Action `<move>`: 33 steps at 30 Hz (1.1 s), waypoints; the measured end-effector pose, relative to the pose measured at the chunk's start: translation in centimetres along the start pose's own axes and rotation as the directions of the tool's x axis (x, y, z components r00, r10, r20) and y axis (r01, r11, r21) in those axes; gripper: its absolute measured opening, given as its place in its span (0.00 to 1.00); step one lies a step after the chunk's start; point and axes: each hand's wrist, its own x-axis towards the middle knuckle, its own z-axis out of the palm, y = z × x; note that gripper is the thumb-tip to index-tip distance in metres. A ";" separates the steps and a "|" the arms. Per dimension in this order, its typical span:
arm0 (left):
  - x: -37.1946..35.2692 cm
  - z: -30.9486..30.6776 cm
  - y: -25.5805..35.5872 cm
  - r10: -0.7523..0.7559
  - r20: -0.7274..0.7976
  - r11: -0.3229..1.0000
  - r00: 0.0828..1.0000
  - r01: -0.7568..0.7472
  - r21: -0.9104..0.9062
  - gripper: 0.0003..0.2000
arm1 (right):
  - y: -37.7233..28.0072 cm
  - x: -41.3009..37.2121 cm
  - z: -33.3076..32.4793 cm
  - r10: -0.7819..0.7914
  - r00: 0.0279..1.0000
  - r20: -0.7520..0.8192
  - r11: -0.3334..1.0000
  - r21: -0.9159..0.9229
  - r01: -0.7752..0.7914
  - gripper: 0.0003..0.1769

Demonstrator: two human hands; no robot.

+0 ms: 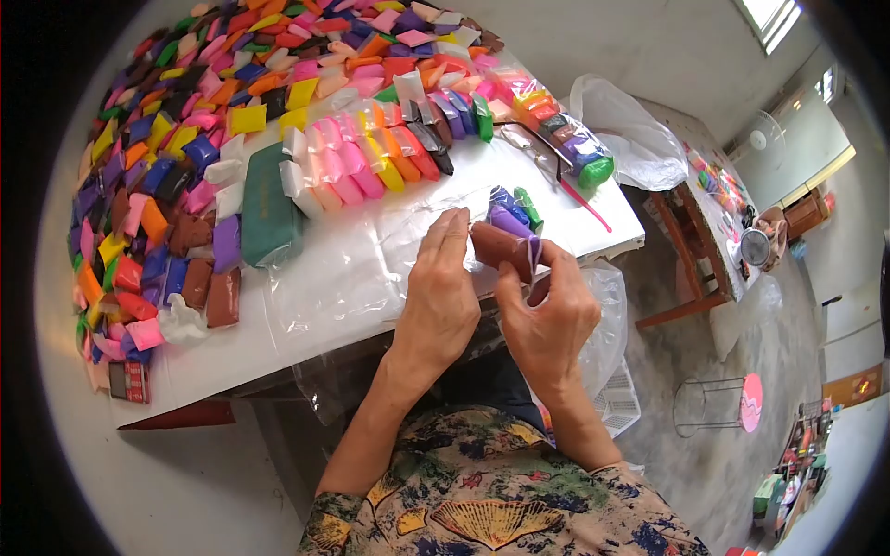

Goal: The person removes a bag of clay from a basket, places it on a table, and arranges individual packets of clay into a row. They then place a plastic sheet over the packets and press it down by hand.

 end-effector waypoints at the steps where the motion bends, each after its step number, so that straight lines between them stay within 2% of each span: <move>1: -0.2 0.2 -0.3 0.017 -0.020 0.999 1.000 -0.017 0.037 0.25 | 0.1 -0.2 0.3 -0.037 0.999 -0.011 0.998 -0.044 0.036 0.18; 5: -0.4 0.4 -0.5 0.050 -0.038 0.989 0.998 -0.044 0.144 0.24 | 0.0 -0.4 0.2 -0.030 0.999 0.027 0.997 -0.074 0.032 0.19; 11: -0.4 0.7 -0.3 -0.053 -0.056 0.977 0.997 0.041 -0.209 0.28 | 0.0 -0.5 0.1 -0.015 0.996 0.086 0.991 -0.130 0.026 0.20; 14: -0.1 -0.2 0.8 -0.182 0.039 0.889 0.982 0.182 -0.420 0.31 | 0.0 -0.6 -0.3 -0.034 0.994 0.105 0.991 -0.122 0.047 0.19; 17: -0.1 -0.5 0.3 -0.181 0.096 0.891 0.979 0.204 -0.405 0.30 | 0.0 -0.5 0.4 -0.022 0.998 0.053 0.994 -0.104 0.027 0.18; 20: -0.4 0.5 -0.5 -0.131 -0.039 0.923 0.991 0.107 -0.370 0.29 | -0.5 0.2 0.8 -0.069 0.997 -0.046 0.984 -0.166 0.061 0.18; 23: -0.7 0.8 -0.4 -0.119 -0.122 0.955 0.985 0.080 -0.284 0.26 | -0.9 0.4 1.3 -0.016 1.000 0.003 0.970 -0.244 0.016 0.19; 24: -0.9 0.4 -0.3 -0.190 -0.057 0.944 0.980 0.166 -0.285 0.21 | -0.8 0.5 1.8 0.003 1.000 -0.009 0.978 -0.208 -0.005 0.19; 27: -0.6 0.1 -0.8 -0.056 -0.008 0.973 0.998 0.053 -0.223 0.20 | -0.4 0.7 3.0 0.057 0.998 -0.030 0.989 -0.133 -0.060 0.19; 30: -0.5 0.0 -0.8 -0.031 -0.007 0.977 0.999 0.029 -0.210 0.20 | -0.5 0.6 2.8 0.082 0.997 0.008 0.991 -0.108 -0.081 0.19; 33: -0.4 -0.2 0.0 -0.161 0.051 0.931 0.986 0.169 -0.323 0.22 | -0.5 0.1 1.3 0.033 0.995 0.090 0.997 -0.075 -0.026 0.19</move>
